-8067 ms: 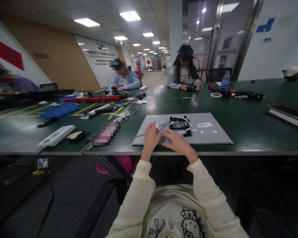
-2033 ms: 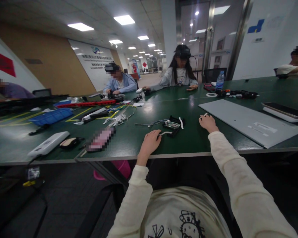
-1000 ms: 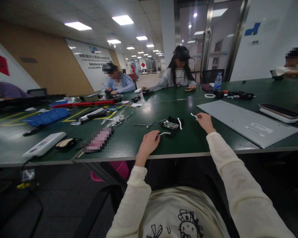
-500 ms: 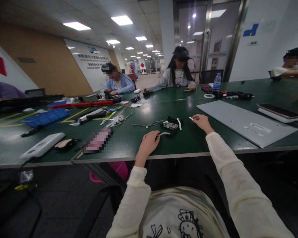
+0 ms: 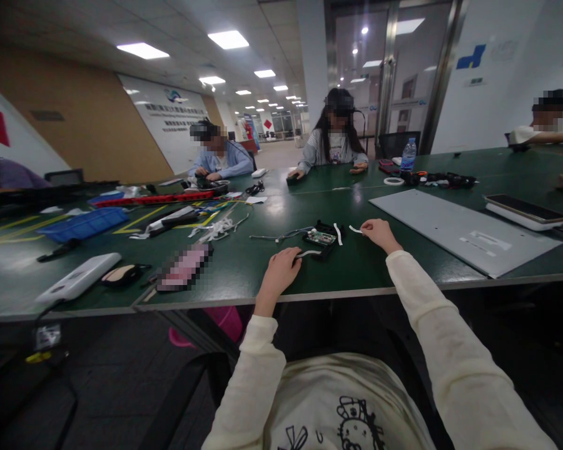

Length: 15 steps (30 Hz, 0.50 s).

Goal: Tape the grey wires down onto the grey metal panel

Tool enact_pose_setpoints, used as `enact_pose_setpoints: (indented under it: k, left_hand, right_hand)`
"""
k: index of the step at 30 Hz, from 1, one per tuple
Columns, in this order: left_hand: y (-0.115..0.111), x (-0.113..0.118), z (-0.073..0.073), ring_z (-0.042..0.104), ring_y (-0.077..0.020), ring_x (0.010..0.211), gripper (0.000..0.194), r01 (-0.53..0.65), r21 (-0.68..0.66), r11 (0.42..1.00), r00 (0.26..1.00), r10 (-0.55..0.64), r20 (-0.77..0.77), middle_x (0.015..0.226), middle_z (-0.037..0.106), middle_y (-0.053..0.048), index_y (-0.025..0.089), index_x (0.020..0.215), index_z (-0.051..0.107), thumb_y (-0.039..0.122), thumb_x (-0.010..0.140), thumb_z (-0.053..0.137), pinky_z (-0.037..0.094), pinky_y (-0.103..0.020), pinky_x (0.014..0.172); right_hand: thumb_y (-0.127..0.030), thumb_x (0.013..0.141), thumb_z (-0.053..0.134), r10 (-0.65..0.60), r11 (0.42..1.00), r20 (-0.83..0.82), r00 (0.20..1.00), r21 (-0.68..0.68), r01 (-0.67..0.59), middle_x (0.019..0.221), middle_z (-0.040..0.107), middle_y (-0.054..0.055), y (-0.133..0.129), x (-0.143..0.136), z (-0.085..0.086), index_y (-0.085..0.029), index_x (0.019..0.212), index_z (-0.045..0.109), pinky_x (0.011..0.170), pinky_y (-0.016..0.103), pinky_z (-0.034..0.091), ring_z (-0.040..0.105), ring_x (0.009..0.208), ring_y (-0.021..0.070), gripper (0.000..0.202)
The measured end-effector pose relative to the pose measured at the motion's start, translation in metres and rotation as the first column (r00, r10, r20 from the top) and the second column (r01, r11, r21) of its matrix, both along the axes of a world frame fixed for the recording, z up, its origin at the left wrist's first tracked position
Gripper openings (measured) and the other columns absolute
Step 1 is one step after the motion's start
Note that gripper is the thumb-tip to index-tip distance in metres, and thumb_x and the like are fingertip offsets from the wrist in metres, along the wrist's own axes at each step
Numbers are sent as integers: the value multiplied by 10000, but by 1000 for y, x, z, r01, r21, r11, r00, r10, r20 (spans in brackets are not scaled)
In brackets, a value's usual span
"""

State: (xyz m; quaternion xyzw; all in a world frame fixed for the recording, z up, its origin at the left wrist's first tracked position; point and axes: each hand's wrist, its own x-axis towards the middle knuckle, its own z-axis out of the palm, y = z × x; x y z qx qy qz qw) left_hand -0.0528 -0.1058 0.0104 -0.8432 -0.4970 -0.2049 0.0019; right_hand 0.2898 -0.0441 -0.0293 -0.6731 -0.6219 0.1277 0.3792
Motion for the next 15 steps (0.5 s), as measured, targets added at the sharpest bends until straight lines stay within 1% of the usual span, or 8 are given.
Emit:
enact_pose_setpoints:
  k: [2,5,8,9,10,12,15]
  left_hand:
    - [0,0,0,521,-224,1218,303,1,2,1000,1000,-1,3,1287,600,-68,224,1198,579,239,936,427,379,-404,1044]
    - [0,0,1,532,-223,1202,299,-1,2,1000,1000,1,2,1276,605,-70,224,1189,586,238,932,434,387,-407,1036]
    - [-1,0,2,535,-220,1197,306,3,4,1000,1000,-3,0,1275,606,-69,223,1196,583,229,929,432,390,-407,1035]
    - [-1,0,2,534,-221,1199,309,2,4,1000,1000,-2,-1,1278,604,-69,223,1198,582,226,929,429,390,-407,1036]
    - [-2,0,2,531,-222,1203,311,1,4,1000,1000,-1,-1,1283,601,-69,223,1200,581,225,930,426,389,-407,1037]
    - [-2,0,2,523,-223,1214,313,2,5,1000,1000,-2,-2,1293,596,-68,223,1203,579,227,934,418,385,-408,1042]
    - [-3,1,2,521,-224,1218,310,4,9,1000,1000,-4,3,1296,594,-64,226,1204,576,228,937,420,379,-409,1049]
  right_hand:
    - [-273,741,626,-10,1000,43,999,1,10,778,716,27,-1,-2,1,-195,825,736,799,298,500,664,782,182,159]
    - [-271,747,615,-21,1000,85,996,5,20,832,718,40,-3,-5,3,-195,821,737,801,299,489,659,812,190,161]
    - [-259,760,592,-11,1000,88,996,13,10,829,713,33,-3,-7,4,-199,849,735,779,285,487,657,801,178,179]
    - [-265,771,579,-5,1000,65,998,18,4,816,711,27,-3,-8,5,-202,879,731,765,280,488,656,781,170,197]
    - [-277,784,566,4,1000,18,1000,25,-4,806,708,23,-2,-10,6,-202,913,725,744,274,491,653,758,161,218]
    - [-312,801,551,29,998,-135,990,51,-22,802,703,28,-1,-15,8,-193,975,708,687,258,494,644,722,149,263]
    - [-342,787,578,102,993,-373,922,89,-74,845,696,50,0,-23,11,-171,1026,689,622,223,479,630,726,135,314]
